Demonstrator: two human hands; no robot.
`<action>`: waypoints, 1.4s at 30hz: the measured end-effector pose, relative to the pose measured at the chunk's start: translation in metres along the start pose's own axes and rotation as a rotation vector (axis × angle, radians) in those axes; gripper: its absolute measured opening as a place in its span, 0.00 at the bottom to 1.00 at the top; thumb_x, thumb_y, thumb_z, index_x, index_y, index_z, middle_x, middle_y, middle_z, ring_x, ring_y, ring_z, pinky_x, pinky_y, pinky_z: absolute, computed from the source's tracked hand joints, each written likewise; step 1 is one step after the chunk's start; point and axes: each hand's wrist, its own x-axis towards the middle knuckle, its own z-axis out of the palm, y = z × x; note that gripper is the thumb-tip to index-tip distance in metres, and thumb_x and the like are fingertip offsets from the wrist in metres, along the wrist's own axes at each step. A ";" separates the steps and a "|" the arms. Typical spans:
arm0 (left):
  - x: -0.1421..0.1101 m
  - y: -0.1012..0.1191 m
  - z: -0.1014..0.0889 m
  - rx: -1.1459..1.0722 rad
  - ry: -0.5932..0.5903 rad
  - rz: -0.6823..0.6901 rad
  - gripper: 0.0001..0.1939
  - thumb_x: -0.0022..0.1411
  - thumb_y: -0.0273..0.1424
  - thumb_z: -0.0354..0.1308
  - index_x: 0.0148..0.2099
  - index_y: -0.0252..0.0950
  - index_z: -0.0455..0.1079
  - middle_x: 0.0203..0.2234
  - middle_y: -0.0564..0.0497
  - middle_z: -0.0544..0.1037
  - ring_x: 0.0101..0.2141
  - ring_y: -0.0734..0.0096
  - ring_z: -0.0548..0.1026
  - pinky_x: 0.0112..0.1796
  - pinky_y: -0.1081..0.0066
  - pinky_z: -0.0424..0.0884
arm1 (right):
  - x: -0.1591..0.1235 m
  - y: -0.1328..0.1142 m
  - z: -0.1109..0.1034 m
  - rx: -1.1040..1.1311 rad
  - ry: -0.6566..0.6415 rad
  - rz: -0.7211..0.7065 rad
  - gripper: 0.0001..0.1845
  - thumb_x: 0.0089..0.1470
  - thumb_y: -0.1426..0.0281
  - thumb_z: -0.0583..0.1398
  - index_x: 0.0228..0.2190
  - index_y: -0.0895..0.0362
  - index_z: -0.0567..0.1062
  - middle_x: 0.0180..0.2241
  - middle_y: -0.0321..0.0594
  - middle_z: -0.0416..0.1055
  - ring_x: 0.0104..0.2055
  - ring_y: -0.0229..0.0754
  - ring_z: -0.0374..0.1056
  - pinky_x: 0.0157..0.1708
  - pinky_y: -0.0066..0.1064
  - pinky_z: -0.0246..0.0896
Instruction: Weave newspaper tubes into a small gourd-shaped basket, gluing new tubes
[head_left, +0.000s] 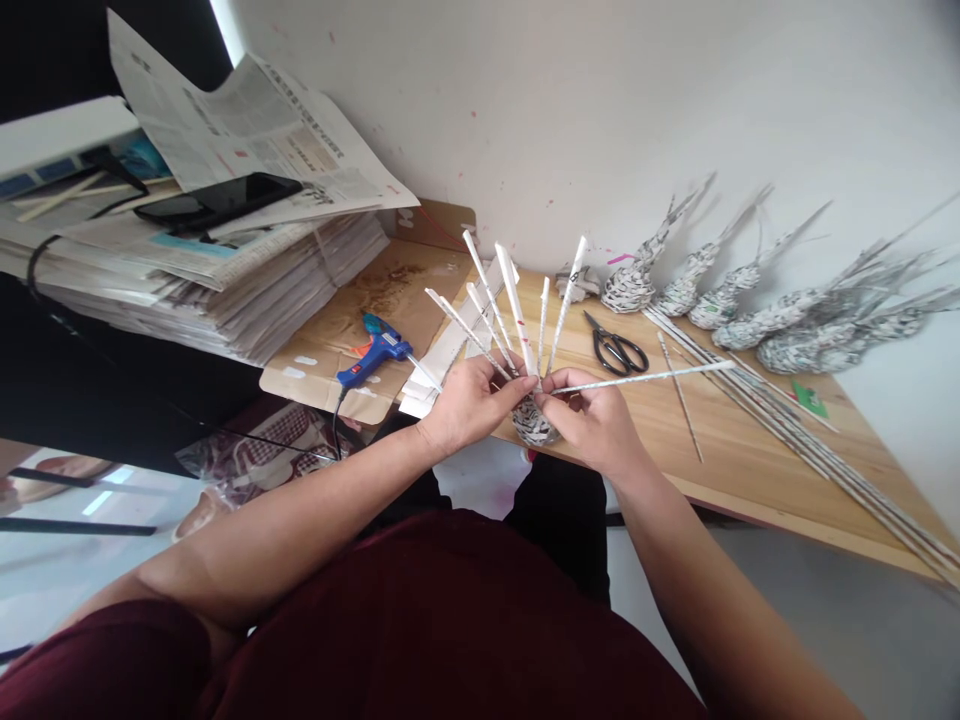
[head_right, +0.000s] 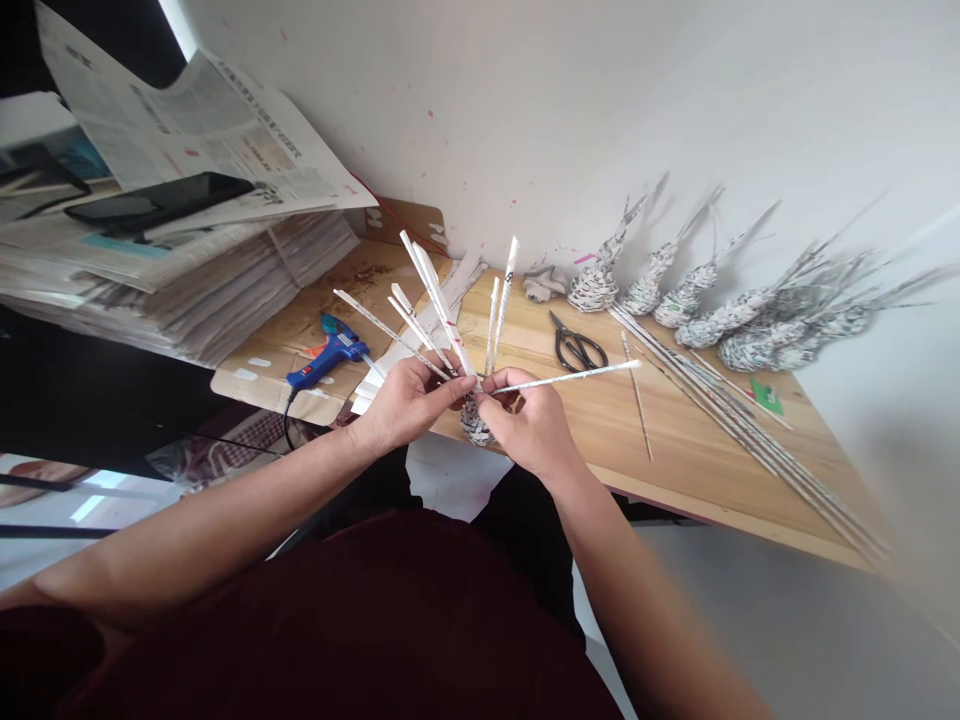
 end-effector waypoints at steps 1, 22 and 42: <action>0.000 0.000 0.000 0.005 0.004 0.008 0.11 0.63 0.38 0.62 0.37 0.34 0.72 0.24 0.51 0.76 0.27 0.71 0.74 0.31 0.71 0.74 | 0.000 0.000 0.001 -0.001 0.006 -0.001 0.09 0.51 0.63 0.66 0.30 0.56 0.76 0.23 0.34 0.72 0.24 0.37 0.63 0.26 0.30 0.58; -0.001 0.000 -0.001 0.050 0.038 0.042 0.10 0.64 0.38 0.61 0.38 0.35 0.72 0.26 0.50 0.77 0.28 0.69 0.75 0.32 0.69 0.73 | 0.004 -0.001 -0.003 0.081 -0.076 0.024 0.10 0.49 0.62 0.67 0.31 0.55 0.75 0.24 0.34 0.71 0.25 0.37 0.65 0.26 0.30 0.60; -0.006 0.007 -0.001 0.188 0.068 0.095 0.08 0.65 0.35 0.60 0.37 0.35 0.72 0.27 0.50 0.79 0.29 0.70 0.75 0.33 0.70 0.70 | 0.002 -0.003 0.002 0.072 -0.089 0.041 0.10 0.48 0.65 0.67 0.32 0.54 0.73 0.24 0.32 0.70 0.22 0.35 0.62 0.22 0.29 0.55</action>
